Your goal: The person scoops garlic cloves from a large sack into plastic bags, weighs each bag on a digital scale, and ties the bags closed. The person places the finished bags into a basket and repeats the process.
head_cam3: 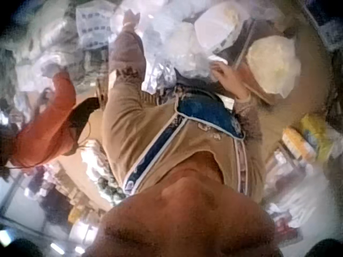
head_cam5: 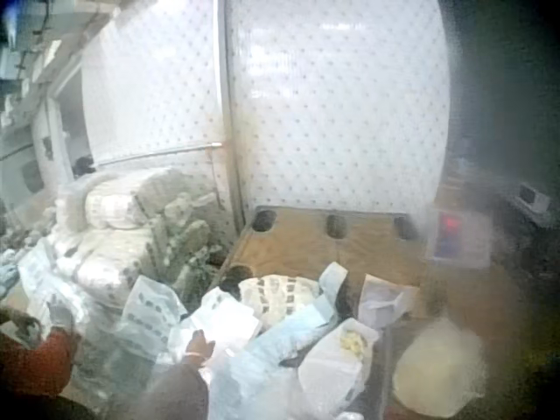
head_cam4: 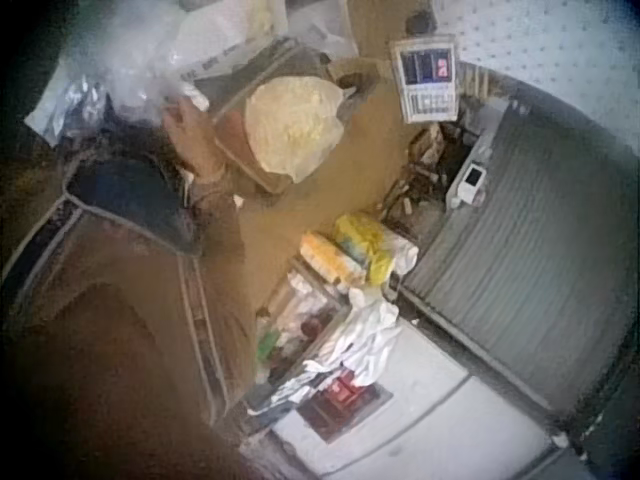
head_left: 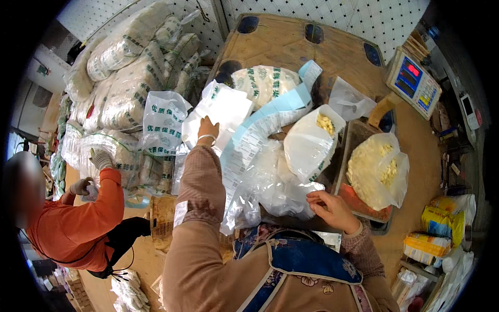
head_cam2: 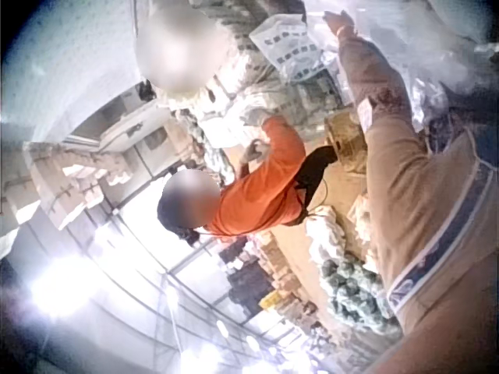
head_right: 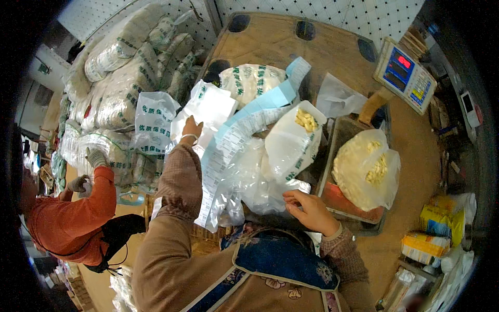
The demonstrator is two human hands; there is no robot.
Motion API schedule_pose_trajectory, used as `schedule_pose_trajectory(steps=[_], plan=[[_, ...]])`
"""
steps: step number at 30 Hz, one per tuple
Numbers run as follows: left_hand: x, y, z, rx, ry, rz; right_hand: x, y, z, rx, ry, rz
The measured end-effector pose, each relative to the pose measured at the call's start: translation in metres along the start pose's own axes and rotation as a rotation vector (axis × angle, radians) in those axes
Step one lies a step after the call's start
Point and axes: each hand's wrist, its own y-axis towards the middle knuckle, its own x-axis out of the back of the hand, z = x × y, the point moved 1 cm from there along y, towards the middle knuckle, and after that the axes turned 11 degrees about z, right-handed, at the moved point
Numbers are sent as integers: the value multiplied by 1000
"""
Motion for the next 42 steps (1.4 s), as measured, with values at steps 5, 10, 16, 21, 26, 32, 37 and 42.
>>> schedule_pose_trajectory(steps=[5, 10, 16, 21, 26, 32, 37, 42], plan=[[-47, 13, -12, 109, 182, 516, -14, 27, 2, 35, -5, 30], [-32, -3, -23, 40, 247, 410, -21, 61, 28, 82, -43, 104], [-28, -9, 6, -109, -122, -116, -37, 107, 70, 232, -78, 144], [51, -50, -19, -301, -1274, -105, -29, 194, 74, 230, -346, -145], [87, -83, -48, -451, -1408, 107, -73, 322, 42, 300, -489, -237], [153, -111, -56, -410, -1730, 16, -96, 359, -3, -89, -459, -282], [197, -101, -41, -529, -1670, -307, -95, 369, -25, -186, -638, -149], [119, -76, -21, -252, -1695, -43, -68, 353, 24, 311, -877, -131]])
